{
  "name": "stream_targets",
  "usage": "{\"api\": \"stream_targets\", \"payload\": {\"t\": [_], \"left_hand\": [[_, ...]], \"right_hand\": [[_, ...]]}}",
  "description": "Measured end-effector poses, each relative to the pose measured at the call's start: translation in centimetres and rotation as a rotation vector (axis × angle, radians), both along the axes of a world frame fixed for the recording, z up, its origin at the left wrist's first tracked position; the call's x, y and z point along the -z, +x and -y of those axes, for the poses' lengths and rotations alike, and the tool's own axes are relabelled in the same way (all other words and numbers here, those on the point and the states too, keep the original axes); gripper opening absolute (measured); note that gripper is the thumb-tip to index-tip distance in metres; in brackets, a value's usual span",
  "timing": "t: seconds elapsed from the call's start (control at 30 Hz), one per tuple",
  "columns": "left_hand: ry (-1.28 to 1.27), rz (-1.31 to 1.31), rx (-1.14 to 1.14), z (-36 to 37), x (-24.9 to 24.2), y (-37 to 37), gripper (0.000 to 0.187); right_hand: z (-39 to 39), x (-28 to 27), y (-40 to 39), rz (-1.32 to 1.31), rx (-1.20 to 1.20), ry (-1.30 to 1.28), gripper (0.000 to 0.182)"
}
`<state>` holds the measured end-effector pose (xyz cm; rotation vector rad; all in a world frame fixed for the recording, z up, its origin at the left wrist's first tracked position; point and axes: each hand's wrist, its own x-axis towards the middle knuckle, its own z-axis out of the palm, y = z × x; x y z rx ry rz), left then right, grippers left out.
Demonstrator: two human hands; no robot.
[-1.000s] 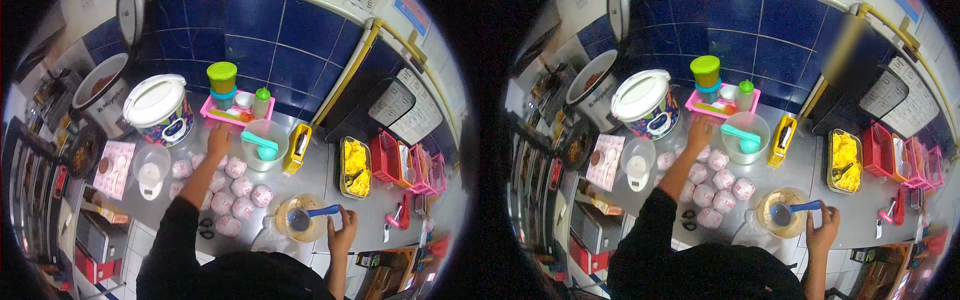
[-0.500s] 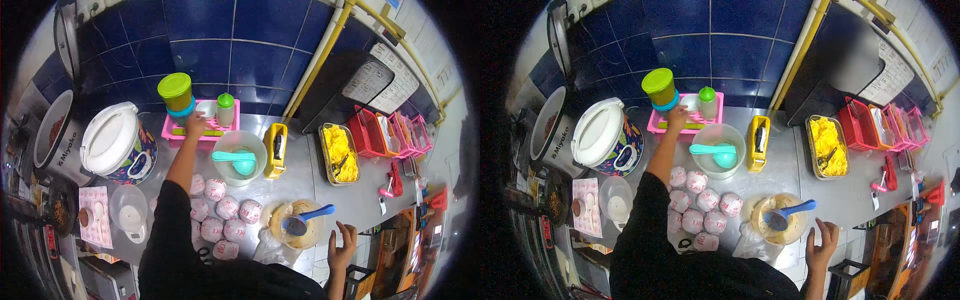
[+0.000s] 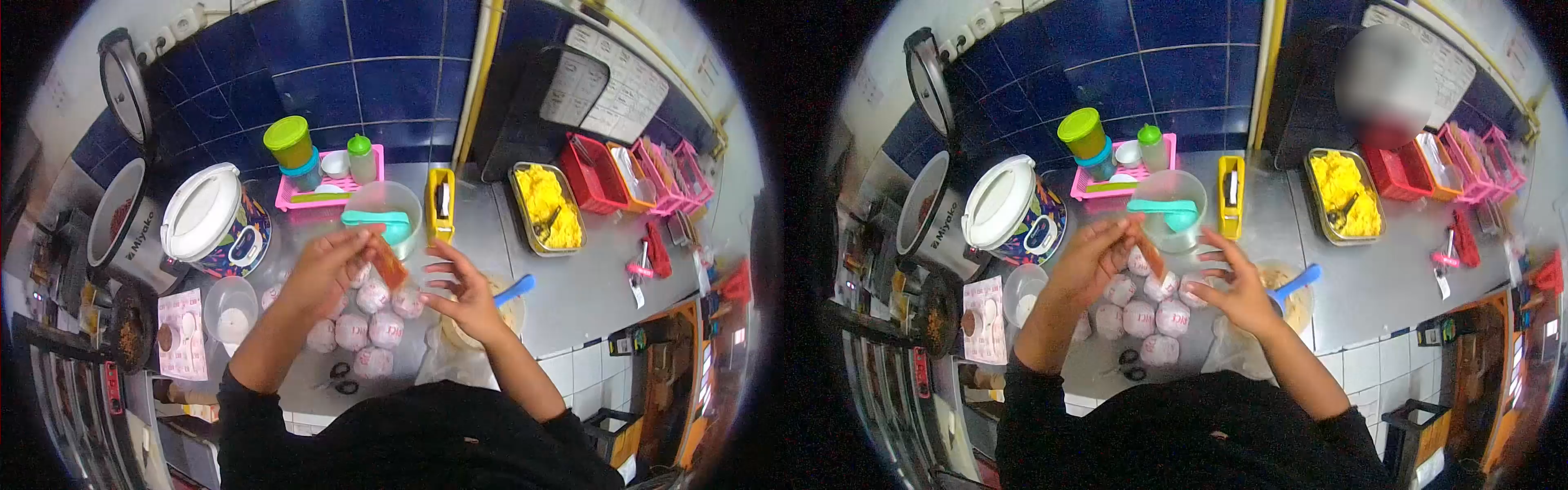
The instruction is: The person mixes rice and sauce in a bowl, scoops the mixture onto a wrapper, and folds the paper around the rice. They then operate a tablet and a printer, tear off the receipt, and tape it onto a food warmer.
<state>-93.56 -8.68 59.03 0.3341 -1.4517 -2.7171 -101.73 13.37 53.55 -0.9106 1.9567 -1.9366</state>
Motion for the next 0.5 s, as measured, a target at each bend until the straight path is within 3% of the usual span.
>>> {"api": "stream_targets", "payload": {"t": [0.07, 0.1, 0.17, 0.23, 0.3, 0.37, 0.43, 0.5], "left_hand": [[0.102, 0.049, -0.007, -3.9, -0.5, 1.8, 0.032], [0.214, 0.091, -0.022, -5.6, -0.6, 2.4, 0.031], [0.157, 0.123, -0.05, -8.3, -0.4, 3.5, 0.033], [0.196, 0.13, -0.118, -10.5, 0.0, 4.1, 0.034], [0.213, 0.119, -0.143, -12.6, 1.2, 4.4, 0.035], [0.237, 0.103, -0.164, -14.3, 2.7, 4.7, 0.037], [0.338, 0.105, -0.103, -15.8, 3.5, 4.6, 0.042], [0.412, 0.149, -0.049, -16.9, 4.0, 4.8, 0.046]], "right_hand": [[-0.6, 0.8, 0.8, 0.432, -0.296, -0.257, 0.055], [-1.5, 1.8, 1.0, 0.438, -0.293, -0.268, 0.055], [-3.8, 3.6, 1.8, 0.54, -0.491, -0.261, 0.048], [-5.5, 3.3, 3.1, 0.511, -0.461, -0.257, 0.045], [-7.2, 2.9, 4.2, 1.081, -0.508, -0.569, 0.04], [-8.6, 2.9, 5.0, 1.071, -0.488, -0.62, 0.033], [-9.6, 4.6, 5.6, 0.705, -0.338, -0.359, 0.023], [-10.9, 5.4, 5.8, 0.739, -0.243, -0.344, 0.018]]}}
